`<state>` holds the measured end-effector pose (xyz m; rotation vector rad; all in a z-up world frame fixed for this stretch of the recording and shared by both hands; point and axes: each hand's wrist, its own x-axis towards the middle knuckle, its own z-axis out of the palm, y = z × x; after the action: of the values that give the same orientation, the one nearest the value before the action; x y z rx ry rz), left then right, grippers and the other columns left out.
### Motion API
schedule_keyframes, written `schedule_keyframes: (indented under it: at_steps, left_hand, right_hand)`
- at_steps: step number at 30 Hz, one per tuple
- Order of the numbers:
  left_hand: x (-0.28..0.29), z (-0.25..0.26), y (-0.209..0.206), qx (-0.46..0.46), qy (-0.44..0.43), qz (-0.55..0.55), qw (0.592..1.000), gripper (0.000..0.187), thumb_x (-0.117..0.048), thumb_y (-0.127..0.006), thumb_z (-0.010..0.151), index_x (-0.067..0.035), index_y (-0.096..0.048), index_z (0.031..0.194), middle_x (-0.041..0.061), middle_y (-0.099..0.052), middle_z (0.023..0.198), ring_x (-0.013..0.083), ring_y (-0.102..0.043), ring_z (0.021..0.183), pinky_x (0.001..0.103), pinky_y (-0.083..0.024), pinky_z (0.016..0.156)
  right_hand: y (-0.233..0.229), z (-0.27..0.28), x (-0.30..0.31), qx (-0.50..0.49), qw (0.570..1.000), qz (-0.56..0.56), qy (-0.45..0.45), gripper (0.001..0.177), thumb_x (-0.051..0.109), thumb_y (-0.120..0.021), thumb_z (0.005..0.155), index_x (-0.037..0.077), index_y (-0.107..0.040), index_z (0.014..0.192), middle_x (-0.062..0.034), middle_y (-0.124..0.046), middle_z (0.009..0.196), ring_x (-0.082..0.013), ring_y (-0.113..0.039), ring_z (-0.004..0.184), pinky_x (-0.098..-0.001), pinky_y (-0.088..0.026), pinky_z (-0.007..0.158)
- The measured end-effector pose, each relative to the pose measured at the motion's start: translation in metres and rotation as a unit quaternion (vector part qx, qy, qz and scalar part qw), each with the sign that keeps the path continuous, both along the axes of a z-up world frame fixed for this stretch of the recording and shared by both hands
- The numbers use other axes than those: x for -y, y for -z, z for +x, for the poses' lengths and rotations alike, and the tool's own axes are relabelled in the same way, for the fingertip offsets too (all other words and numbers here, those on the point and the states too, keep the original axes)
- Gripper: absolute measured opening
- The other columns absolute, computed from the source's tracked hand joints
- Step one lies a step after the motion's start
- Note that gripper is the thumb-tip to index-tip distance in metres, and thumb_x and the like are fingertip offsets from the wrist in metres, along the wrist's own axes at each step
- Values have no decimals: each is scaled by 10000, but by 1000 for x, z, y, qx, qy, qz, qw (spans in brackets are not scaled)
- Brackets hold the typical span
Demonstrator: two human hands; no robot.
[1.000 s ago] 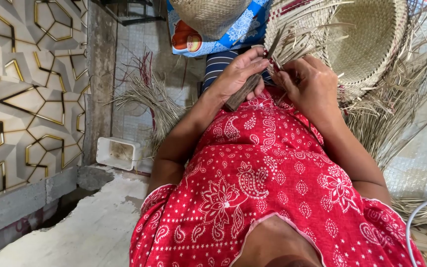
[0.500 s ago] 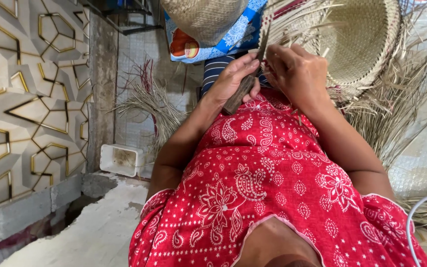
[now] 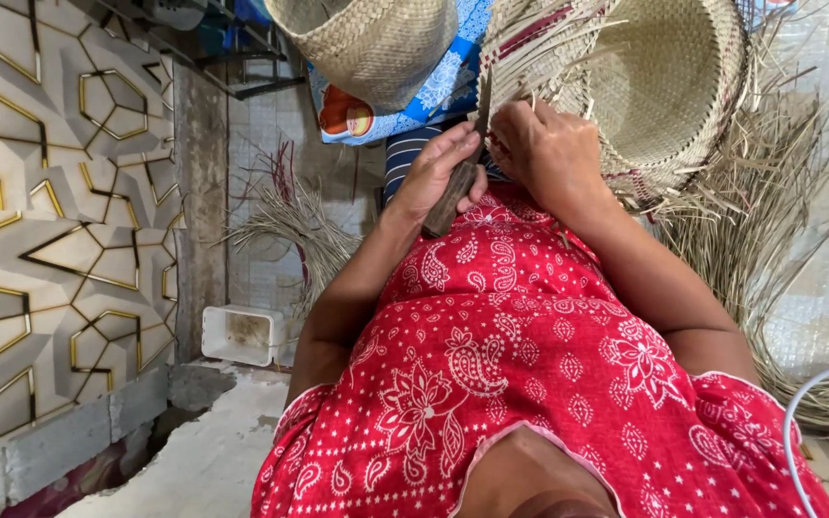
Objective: Weaving dried plant fibers into a circular basket or hat using a small hand tool.
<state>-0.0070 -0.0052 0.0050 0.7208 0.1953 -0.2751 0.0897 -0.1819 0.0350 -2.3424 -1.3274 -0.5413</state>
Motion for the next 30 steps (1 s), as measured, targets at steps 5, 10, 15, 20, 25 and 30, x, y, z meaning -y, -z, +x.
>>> schedule_keyframes:
  at_steps: [5, 10, 15, 20, 25, 30]
  left_hand:
    - [6, 3, 39, 40, -66, 70, 995, 221, -268, -557, 1085, -137, -594, 1259, 276, -555, 544, 297, -536, 322, 300, -459, 347]
    - [8, 3, 31, 32, -83, 55, 995, 194, -243, -572, 1073, -129, -607, 1226, 287, -543, 535, 291, -517, 316, 293, -447, 340]
    - [9, 0, 27, 16, -97, 51, 994, 175, -229, -598, 1063, -127, -631, 1202, 266, -581, 559, 280, -548, 354, 297, -463, 348]
    - [11, 0, 23, 12, -107, 38, 993, 189, -211, -602, 1056, -97, -631, 1205, 253, -595, 586, 283, -546, 361, 311, -457, 328]
    - [4, -1, 38, 7, -120, 39, 992, 207, -194, -604, 1055, -79, -632, 1223, 237, -724, 853, 256, -604, 456, 306, -460, 328]
    - [-2, 0, 18, -8, -39, -76, 996, 134, -119, -556, 1078, -81, -473, 1175, 195, -568, 622, 232, -561, 432, 295, -456, 350]
  right_hand:
    - [-17, -10, 8, -131, 991, -6, 9, 31, 132, -678, 996, 116, -663, 1017, -81, -654, 790, -288, -726, 685, -375, -575, 594]
    - [-26, -13, 10, -202, 978, 29, -39, 23, 46, -677, 968, 45, -671, 990, -146, -657, 781, -355, -723, 719, -430, -568, 607]
    - [-8, -14, 14, -223, 973, 49, -37, 72, 112, -699, 973, 52, -660, 981, -154, -642, 829, -384, -701, 749, -473, -555, 625]
    - [-7, -16, 16, -234, 968, 83, -31, 84, 123, -718, 974, 58, -665, 974, -142, -627, 872, -389, -692, 797, -483, -553, 675]
    - [-17, -1, 32, -274, 947, 159, -58, 82, 117, -696, 1034, 60, -665, 984, -131, -611, 976, -374, -656, 925, -457, -525, 777]
    - [-26, 41, 72, -94, 966, 225, 82, 139, -209, -680, 1010, -70, -684, 1020, -198, -655, 1042, -263, -634, 879, -294, -575, 681]
